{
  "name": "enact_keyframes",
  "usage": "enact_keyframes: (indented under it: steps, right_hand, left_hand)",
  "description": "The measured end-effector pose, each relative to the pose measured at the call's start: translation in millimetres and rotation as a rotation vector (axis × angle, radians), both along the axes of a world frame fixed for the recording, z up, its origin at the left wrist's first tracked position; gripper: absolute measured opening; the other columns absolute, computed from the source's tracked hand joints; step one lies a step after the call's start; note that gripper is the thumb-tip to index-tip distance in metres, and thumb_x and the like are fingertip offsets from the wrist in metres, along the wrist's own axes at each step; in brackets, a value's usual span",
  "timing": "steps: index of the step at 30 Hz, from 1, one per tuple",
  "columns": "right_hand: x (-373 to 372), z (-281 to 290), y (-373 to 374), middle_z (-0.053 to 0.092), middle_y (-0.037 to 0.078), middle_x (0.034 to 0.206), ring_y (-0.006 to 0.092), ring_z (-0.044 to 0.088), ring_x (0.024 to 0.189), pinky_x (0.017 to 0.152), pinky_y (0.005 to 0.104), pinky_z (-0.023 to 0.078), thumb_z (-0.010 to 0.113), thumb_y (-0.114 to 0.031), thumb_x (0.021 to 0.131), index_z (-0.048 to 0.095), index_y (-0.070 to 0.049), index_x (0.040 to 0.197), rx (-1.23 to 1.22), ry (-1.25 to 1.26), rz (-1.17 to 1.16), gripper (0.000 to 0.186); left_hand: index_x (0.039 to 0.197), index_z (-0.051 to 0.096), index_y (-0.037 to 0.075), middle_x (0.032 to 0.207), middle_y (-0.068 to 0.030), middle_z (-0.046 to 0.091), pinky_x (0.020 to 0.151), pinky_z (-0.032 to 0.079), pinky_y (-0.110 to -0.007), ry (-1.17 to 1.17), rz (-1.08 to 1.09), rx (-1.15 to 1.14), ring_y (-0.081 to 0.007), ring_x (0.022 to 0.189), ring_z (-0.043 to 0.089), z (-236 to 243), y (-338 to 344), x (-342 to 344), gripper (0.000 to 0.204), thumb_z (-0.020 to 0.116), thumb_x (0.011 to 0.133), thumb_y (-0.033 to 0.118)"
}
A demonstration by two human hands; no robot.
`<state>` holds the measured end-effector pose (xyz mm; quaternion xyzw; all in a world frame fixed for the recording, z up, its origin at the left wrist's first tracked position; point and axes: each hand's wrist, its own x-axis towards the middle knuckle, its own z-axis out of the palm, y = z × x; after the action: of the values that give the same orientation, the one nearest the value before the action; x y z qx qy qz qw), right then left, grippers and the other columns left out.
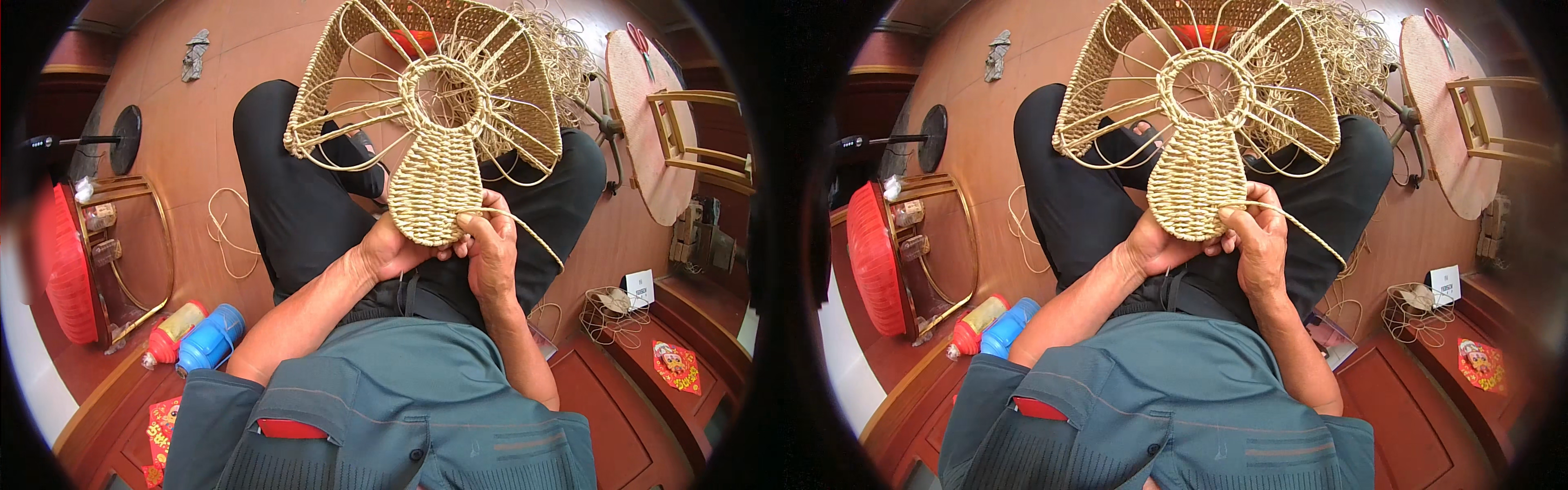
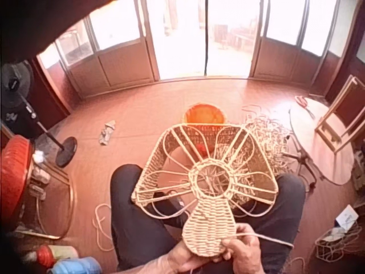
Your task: Manually weaving a decorative object using straw or natural fibers.
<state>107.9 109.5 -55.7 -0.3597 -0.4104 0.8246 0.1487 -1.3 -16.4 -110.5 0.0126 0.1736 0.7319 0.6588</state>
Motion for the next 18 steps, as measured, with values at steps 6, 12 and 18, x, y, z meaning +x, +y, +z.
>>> enact_keyframes:
  steps: [6, 12, 18]
  right_hand:
    - [-0.5, 3.5, -1.6, 0.069, 0.012, 0.089, 0.0124, 0.060, 0.053, 0.052, 0.0286, 0.060, 0.070, -0.005, 0.094, 0.051, 0.000, 0.125, 0.010, 0.038, 0.031, 0.037]
    - [7.6, -11.4, 1.6, 0.070, 0.010, 0.107, 0.0118, 0.069, 0.081, 0.067, 0.0248, 0.059, 0.072, -0.006, 0.094, 0.053, 0.001, 0.130, 0.044, 0.066, -0.004, 0.041]
    - [1.3, 2.0, 1.2, 0.070, 0.009, 0.112, 0.0117, 0.070, 0.090, 0.074, 0.0246, 0.058, 0.071, -0.007, 0.093, 0.054, 0.000, 0.132, -0.037, 0.018, 0.021, 0.043]
  left_hand:
    - [0.137, 0.064, 0.002, 0.115, -0.0136, 0.075, 0.073, 0.055, -0.037, -0.046, -0.010, 0.030, -0.0276, 0.094, 0.073, 4.4, -2.8, -9.5, 0.056, 0.053, 0.107, 0.047]
    - [0.139, 0.065, 0.004, 0.118, -0.0115, 0.075, 0.094, 0.055, -0.045, -0.181, 0.234, -0.415, -0.0244, 0.108, 0.070, 32.6, -10.6, -7.1, 0.050, 0.060, 0.105, 0.040]
    - [0.080, 0.052, 0.012, 0.085, -0.0060, 0.063, 0.103, 0.050, -0.049, -0.058, 0.543, -0.245, -0.0255, 0.094, 0.064, 39.2, -63.7, -32.3, 0.039, 0.052, 0.114, 0.030]
